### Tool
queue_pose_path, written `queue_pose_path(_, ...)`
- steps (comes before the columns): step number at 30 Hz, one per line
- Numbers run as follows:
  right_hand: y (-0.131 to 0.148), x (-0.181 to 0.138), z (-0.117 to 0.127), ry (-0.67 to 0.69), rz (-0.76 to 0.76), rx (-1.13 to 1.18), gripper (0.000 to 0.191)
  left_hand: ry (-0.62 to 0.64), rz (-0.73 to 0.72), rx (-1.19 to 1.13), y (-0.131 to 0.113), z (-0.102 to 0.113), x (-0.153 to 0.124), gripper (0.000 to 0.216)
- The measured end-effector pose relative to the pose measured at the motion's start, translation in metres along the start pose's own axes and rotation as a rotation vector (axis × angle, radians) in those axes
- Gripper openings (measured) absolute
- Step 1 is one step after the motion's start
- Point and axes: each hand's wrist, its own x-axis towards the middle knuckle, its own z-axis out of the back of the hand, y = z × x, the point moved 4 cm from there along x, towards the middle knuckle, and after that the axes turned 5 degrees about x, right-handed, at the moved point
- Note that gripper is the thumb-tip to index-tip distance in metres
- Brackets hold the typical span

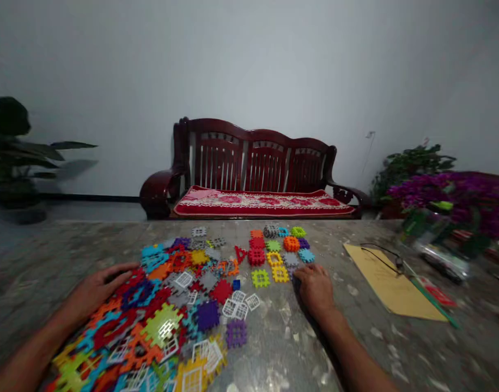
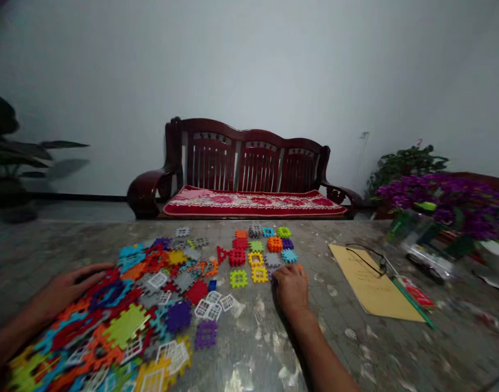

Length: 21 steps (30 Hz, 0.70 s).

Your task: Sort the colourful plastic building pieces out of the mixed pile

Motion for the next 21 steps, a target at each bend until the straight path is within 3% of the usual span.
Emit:
queue_pose_path(11, 0.001, 0.014, 0.001, -0.122, -0.064, 0.030, 0.035, -0.059, -0.001, -0.005, -0.007, 0.004, -0.005, 0.057)
queue_pose_path(21, 0.010, 0.038, -0.006, 0.081, -0.120, -0.050, 0.033, -0.032, 0.010, 0.005, -0.012, 0.006, -0.009, 0.062)
